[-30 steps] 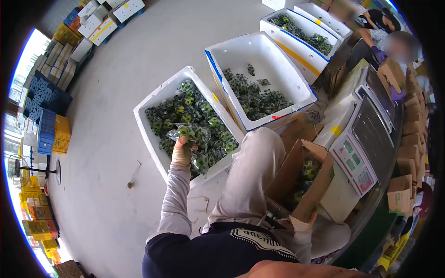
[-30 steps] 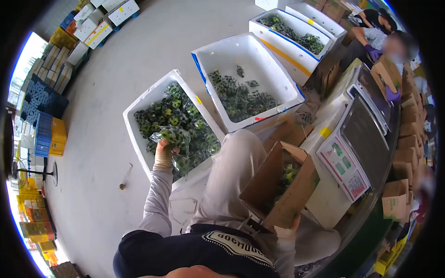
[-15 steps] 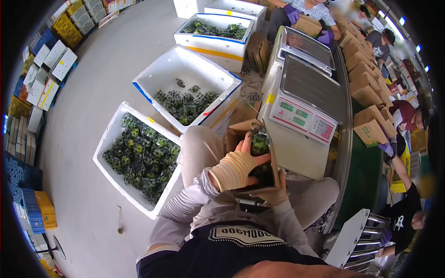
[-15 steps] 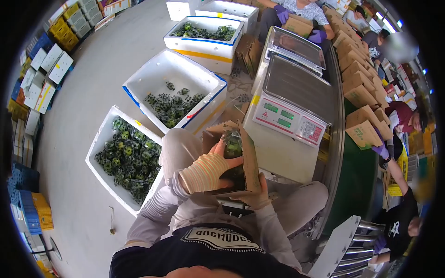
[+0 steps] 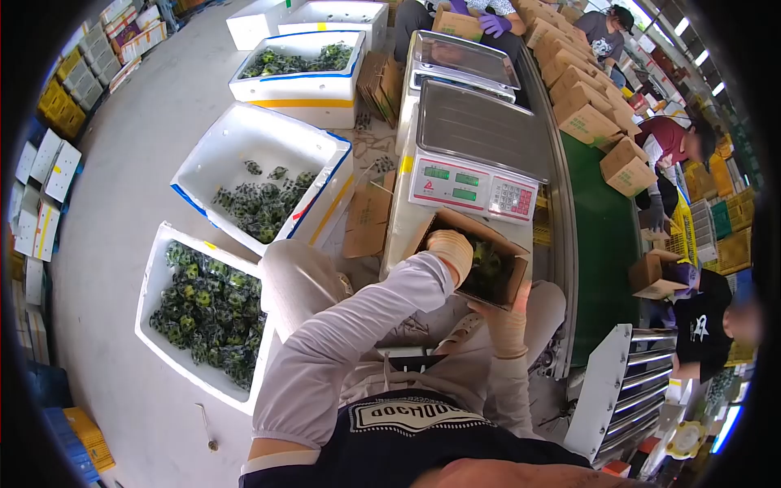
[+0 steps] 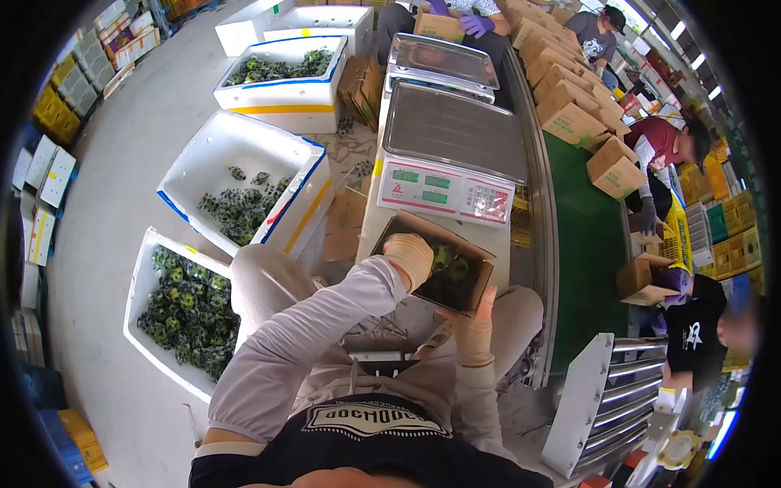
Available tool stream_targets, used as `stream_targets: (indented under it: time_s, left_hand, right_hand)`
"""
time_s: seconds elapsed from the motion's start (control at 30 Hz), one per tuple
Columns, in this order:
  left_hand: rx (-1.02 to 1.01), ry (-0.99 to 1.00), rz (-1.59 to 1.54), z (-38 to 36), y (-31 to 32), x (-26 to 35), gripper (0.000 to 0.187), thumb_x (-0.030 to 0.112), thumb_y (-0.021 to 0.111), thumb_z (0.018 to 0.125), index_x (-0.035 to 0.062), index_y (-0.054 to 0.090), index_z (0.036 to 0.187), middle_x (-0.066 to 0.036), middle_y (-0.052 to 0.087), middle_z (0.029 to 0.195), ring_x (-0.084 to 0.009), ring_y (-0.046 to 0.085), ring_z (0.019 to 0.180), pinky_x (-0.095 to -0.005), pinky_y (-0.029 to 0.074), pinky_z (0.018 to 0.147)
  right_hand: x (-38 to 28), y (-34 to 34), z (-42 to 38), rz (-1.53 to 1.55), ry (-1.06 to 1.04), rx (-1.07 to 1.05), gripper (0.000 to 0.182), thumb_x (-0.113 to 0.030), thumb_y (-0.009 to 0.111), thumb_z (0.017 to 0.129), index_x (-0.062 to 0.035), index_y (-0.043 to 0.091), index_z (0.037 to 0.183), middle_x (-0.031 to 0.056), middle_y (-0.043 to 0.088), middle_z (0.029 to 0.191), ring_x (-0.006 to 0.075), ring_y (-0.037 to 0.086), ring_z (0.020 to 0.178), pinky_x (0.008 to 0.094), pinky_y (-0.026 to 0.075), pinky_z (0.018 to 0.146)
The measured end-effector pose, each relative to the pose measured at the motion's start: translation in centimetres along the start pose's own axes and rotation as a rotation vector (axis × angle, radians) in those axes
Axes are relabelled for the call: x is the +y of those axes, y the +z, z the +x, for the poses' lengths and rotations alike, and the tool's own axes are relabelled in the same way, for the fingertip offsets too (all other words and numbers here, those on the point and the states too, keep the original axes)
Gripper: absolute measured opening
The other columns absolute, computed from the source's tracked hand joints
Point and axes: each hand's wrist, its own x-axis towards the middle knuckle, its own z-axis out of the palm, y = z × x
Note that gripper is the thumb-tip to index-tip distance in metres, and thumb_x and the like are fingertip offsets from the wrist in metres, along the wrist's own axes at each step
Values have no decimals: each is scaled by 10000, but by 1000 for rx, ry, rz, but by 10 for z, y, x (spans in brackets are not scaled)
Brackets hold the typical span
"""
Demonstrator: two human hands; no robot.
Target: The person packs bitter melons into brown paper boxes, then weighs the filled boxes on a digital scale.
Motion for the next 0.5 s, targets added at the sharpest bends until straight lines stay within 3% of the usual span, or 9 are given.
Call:
stream_targets:
  time_s: [0.03, 0.1, 0.17, 0.23, 0.3, 0.37, 0.43, 0.47, 0.5]
  left_hand:
    - [-70, -23, -80, 6, -10, -3, 461, 372, 681, 836, 101, 646, 1207, -93, 601, 1233, -291, 606, 1140, -404, 517, 891]
    - [90, -66, -162, -10, -14, -10, 457, 363, 687, 836, 86, 644, 1198, -115, 549, 1309, -292, 603, 1137, -390, 518, 886]
    - [361, 235, -211, -60, -18, -32, 417, 328, 699, 837, 70, 650, 1161, -147, 590, 1241, -298, 624, 1086, -405, 522, 851]
    - [932, 629, -583, -115, -6, -72, 334, 279, 684, 862, 43, 654, 1096, -168, 588, 1199, -266, 649, 966, -378, 530, 768]
    - [1006, 493, -978, -176, 14, -120, 291, 259, 674, 880, 21, 655, 1045, -138, 623, 1065, -188, 637, 824, -316, 520, 685]
    - [984, 3, -1408, -213, 86, -169, 247, 238, 628, 915, 12, 660, 1012, -84, 643, 909, -131, 603, 730, -261, 503, 643]
    - [670, -550, -1643, -228, 171, -192, 226, 204, 598, 923, 3, 665, 998, -44, 635, 795, -104, 597, 711, -250, 500, 639]
    - [449, -683, -1631, -229, 215, -194, 204, 202, 589, 915, 34, 677, 990, -44, 629, 742, -139, 623, 737, -272, 508, 649]
    - [215, -800, -1614, -228, 259, -191, 187, 199, 581, 908, 65, 688, 981, -44, 623, 690, -175, 649, 762, -295, 516, 659]
  right_hand:
    - [-24, 14, -3, -74, -16, 29, 556, -358, 503, 983, -93, 354, 1448, 94, 375, 1463, 277, 408, 1323, 434, 341, 1095]
    - [-42, 28, -3, -605, -341, 113, 552, -262, 570, 948, -74, 380, 1431, 137, 368, 1461, 300, 406, 1323, 414, 340, 1088]
    - [-35, 38, 9, -1112, -640, 111, 563, -167, 638, 914, -55, 407, 1415, 180, 361, 1460, 322, 403, 1322, 393, 340, 1081]
    - [-20, 29, 23, -1294, -677, 118, 530, -100, 650, 894, -42, 455, 1383, 191, 406, 1429, 326, 422, 1306, 393, 334, 1081]
    - [-23, 19, 37, -1197, -641, 121, 459, -117, 620, 915, -30, 496, 1348, 168, 460, 1390, 294, 451, 1277, 383, 344, 1069]
    - [-29, 13, 51, -1078, -503, 110, 449, -154, 592, 940, -22, 486, 1356, 146, 513, 1339, 258, 483, 1235, 370, 361, 1053]
    - [-34, 21, 55, -1219, -513, 125, 445, -187, 567, 960, -18, 480, 1361, 139, 532, 1315, 236, 505, 1197, 355, 367, 1043]
    - [-25, 0, 65, -1185, -575, 55, 454, -197, 567, 962, -20, 475, 1369, 143, 544, 1305, 236, 519, 1179, 352, 367, 1043]
    - [-27, 2, 65, -1372, -643, 95, 348, -127, 469, 991, -73, 535, 1328, 45, 548, 1371, 192, 616, 1100, 246, 460, 944]
